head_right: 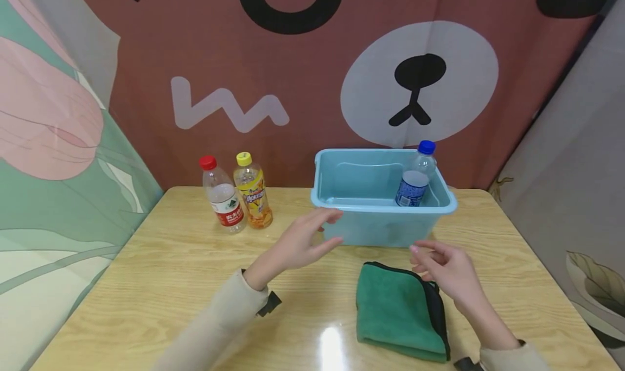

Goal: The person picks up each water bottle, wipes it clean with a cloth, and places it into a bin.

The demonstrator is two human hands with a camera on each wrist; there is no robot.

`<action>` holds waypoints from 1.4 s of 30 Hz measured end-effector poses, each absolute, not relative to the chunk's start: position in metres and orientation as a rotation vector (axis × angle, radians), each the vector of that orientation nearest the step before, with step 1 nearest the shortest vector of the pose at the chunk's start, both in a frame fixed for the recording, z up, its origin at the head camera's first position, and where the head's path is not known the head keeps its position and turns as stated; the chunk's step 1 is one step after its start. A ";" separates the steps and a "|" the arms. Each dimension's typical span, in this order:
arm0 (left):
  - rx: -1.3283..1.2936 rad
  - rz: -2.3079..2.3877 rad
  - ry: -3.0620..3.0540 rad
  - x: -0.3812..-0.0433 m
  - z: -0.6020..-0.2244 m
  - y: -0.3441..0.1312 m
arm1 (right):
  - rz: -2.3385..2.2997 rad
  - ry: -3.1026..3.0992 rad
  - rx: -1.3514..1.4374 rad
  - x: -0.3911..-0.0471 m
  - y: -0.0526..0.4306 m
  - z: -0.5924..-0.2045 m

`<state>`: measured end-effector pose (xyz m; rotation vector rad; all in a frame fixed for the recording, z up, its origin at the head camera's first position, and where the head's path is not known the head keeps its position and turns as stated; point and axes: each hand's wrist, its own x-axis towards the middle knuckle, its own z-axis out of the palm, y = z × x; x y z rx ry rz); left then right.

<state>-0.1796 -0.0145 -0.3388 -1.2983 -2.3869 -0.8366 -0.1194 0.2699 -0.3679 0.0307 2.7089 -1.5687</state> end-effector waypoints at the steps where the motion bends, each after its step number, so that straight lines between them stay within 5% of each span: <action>1: -1.290 -0.821 -2.385 -0.178 -0.340 -0.017 | -1.550 2.717 0.016 -0.119 0.270 -0.369; 18: -1.183 -0.770 -2.412 -0.159 -0.353 -0.059 | -1.165 2.770 -0.800 -0.115 0.268 -0.391; 33: -1.016 -0.809 -2.495 -0.154 -0.363 -0.102 | -0.718 2.652 -0.967 -0.118 0.246 -0.415; 42: -0.957 -0.847 -2.472 -0.151 -0.366 -0.112 | -0.527 2.522 -0.825 -0.118 0.240 -0.424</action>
